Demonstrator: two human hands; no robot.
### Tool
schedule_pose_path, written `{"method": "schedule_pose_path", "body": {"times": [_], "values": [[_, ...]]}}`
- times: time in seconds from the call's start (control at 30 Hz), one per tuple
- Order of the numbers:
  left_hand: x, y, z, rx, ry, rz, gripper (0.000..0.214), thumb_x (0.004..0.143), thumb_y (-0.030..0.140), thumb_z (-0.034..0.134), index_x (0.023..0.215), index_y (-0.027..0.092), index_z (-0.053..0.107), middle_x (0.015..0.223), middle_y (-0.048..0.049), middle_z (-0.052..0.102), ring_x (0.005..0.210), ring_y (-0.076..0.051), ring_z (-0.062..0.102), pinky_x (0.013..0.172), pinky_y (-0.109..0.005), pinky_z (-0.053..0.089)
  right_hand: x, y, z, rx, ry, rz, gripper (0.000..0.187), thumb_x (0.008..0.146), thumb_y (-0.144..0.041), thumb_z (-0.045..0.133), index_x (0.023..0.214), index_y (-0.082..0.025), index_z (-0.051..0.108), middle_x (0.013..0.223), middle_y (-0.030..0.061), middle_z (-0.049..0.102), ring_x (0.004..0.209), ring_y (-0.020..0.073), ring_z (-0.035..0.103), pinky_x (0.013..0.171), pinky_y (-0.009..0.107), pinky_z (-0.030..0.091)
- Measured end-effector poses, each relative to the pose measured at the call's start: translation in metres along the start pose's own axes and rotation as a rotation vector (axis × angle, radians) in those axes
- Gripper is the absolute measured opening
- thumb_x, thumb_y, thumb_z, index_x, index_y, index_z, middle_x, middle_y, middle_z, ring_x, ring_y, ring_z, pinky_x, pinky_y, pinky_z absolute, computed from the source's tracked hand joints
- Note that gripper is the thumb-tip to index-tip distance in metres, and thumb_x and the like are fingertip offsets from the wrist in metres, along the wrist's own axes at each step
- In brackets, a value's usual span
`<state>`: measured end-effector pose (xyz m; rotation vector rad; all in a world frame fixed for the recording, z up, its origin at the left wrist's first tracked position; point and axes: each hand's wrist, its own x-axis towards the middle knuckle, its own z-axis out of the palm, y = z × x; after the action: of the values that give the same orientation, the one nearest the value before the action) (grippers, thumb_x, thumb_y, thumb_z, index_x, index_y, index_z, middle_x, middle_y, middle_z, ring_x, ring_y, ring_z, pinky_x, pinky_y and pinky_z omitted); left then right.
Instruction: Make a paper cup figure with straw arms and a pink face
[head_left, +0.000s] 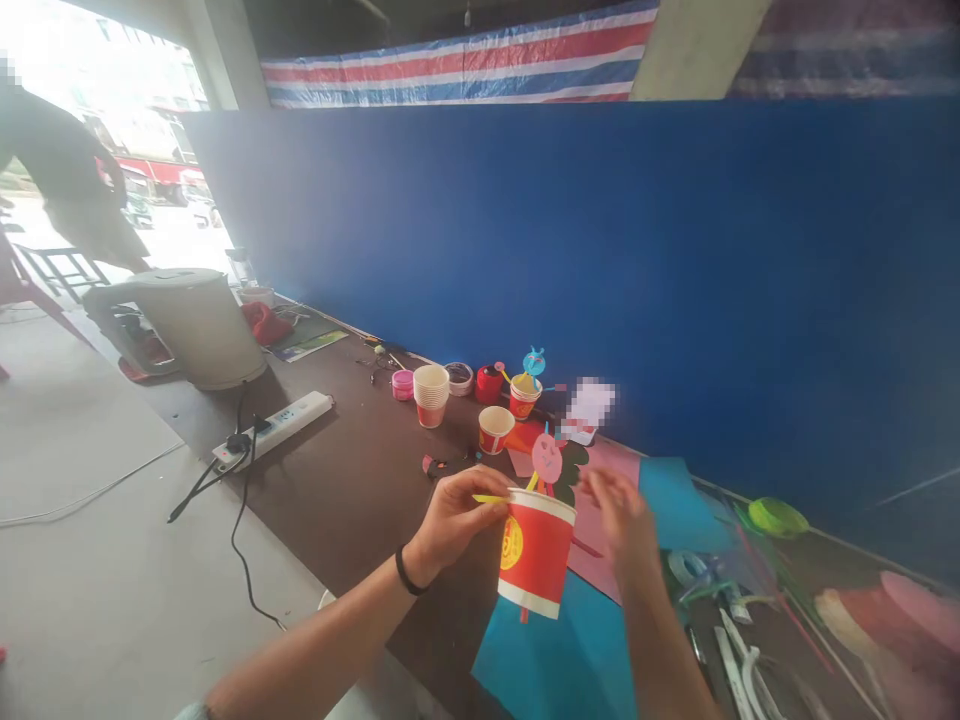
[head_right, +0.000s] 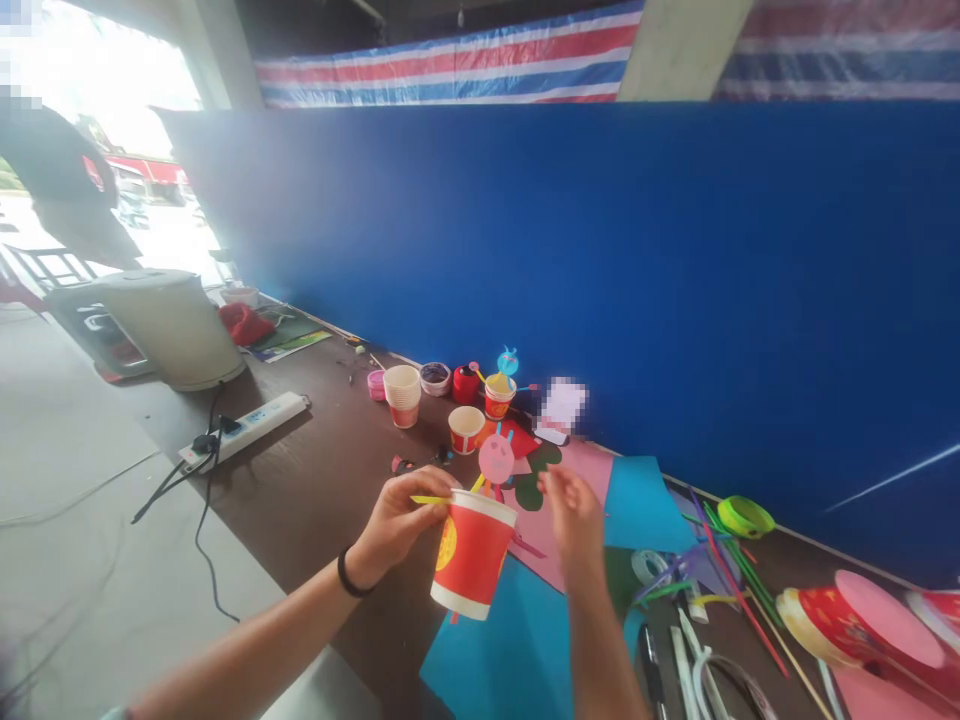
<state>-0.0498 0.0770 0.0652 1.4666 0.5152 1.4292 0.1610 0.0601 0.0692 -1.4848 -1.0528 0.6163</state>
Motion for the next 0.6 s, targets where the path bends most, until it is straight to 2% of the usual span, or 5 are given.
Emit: {"method": "schedule_pose_path", "body": {"times": [0.1,0.17,0.27,0.4,0.6], "values": [[-0.005,-0.004,0.02,0.158,-0.067,0.148,0.009,0.074,0.021,0.071,0.076,0.014,0.066,0.082,-0.0085,0.068,0.079,-0.016,0.064,0.069,-0.027,0.053,-0.052,-0.007,-0.044,-0.071,0.203,0.05,0.042,0.077,-0.052,0.059,0.1,-0.017,0.06,0.09,0.009,0.067,0.082,0.0231,0.064,0.068,0.03,0.051],[-0.01,-0.007,0.034,0.257,-0.106,0.269,0.008,0.074,0.018,0.07,0.079,0.015,0.066,0.085,-0.0088,0.068,0.077,-0.015,0.065,0.068,-0.025,0.053,-0.087,-0.012,-0.055,-0.146,0.096,0.002,0.05,0.076,-0.054,0.059,0.11,-0.018,0.056,0.09,0.0087,0.066,0.073,0.0215,0.064,0.062,0.03,0.051],[-0.02,-0.01,0.054,0.339,-0.154,0.398,0.008,0.076,0.015,0.068,0.084,0.017,0.065,0.089,-0.009,0.069,0.078,-0.014,0.065,0.068,-0.024,0.054,-0.121,-0.011,-0.05,-0.295,-0.008,-0.089,0.073,0.073,-0.053,0.063,0.134,-0.021,0.039,0.112,0.0119,0.061,0.088,0.026,0.063,0.071,0.036,0.052],[-0.033,-0.01,0.067,0.361,-0.218,0.515,0.008,0.078,0.014,0.065,0.085,0.018,0.064,0.094,-0.0087,0.067,0.075,-0.012,0.065,0.066,-0.022,0.054,-0.128,0.001,-0.043,-0.398,0.045,-0.134,0.078,0.077,-0.05,0.06,0.142,-0.022,0.026,0.132,0.0155,0.049,0.113,0.0322,0.054,0.084,0.044,0.05],[-0.042,0.0,0.059,0.428,-0.214,0.574,0.017,0.075,0.012,0.067,0.09,0.019,0.065,0.093,-0.0066,0.063,0.077,-0.012,0.065,0.066,-0.021,0.054,-0.13,0.004,-0.036,-0.299,0.103,-0.223,0.073,0.078,-0.039,0.061,0.14,-0.02,0.026,0.131,0.0183,0.047,0.116,0.0315,0.051,0.09,0.049,0.046]]}}
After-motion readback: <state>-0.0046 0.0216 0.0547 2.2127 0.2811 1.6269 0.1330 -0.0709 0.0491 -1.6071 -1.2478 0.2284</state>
